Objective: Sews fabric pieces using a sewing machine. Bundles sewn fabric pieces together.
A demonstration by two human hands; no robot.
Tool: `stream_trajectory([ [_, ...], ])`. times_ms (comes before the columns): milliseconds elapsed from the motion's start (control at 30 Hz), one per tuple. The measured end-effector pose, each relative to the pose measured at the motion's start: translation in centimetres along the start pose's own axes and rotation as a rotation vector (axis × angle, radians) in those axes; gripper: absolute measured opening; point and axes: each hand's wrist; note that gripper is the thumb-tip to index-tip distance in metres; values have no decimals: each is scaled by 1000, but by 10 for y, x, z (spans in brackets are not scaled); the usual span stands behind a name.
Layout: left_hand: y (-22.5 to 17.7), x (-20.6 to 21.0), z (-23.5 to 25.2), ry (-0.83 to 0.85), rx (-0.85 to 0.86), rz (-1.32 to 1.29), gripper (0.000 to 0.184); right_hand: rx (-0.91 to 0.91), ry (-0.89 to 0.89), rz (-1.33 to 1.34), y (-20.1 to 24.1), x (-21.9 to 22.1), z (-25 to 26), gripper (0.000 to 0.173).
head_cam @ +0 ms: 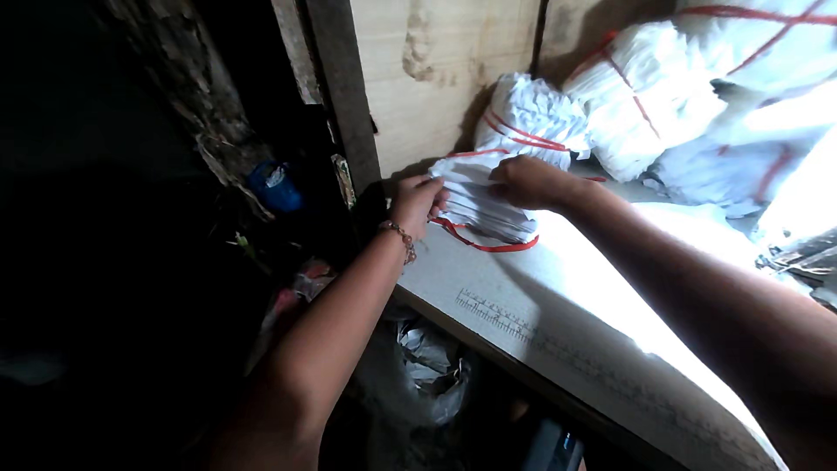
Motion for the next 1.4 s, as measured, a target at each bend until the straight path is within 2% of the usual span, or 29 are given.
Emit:
stream_trajectory([
  [167, -4, -5, 15, -31, 12, 34, 20, 26, -33, 16, 2, 0, 3, 28],
  [367, -4, -3, 16, -47, 11, 13, 19, 95, -103, 71, 27, 5, 14, 44],
  [567, 2, -9, 12, -11, 31, 76, 26, 124, -210, 331, 16, 15, 44, 26],
  [700, 10, -17, 8, 9, -21, 162, 23, 289, -209, 574, 1, 14, 48, 24],
  [833, 13, -21, 8, 57, -63, 306, 21, 309, -204, 551, -5, 12, 51, 28],
  [967, 8, -16, 9, 36, 197, 659, 29, 289, -215, 474, 3, 5, 46, 30],
  [1067, -3, -4, 2, -1, 465, 813, 23, 188, -270, 389, 5, 6, 42, 31],
  [1133, -10, 5, -1, 45, 539, 878, 24, 155, -279, 359, 8, 6, 39, 30],
  [1233, -23, 13, 5, 107, 422, 1018, 27, 109, -319, 303, 12, 10, 39, 28],
  [1300, -28, 16, 15, 105, 328, 1095, 29, 117, -280, 286, 16, 7, 36, 26],
  [1400, -41, 18, 21, 156, 187, 1088, 29, 92, -294, 270, 15, 11, 34, 25],
])
Point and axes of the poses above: each hand's wrist, its own z-axis towards the middle knuckle, its own x-axis out of the palm, y = z × x, and after that the axes turned 3 degrees about x, right-handed
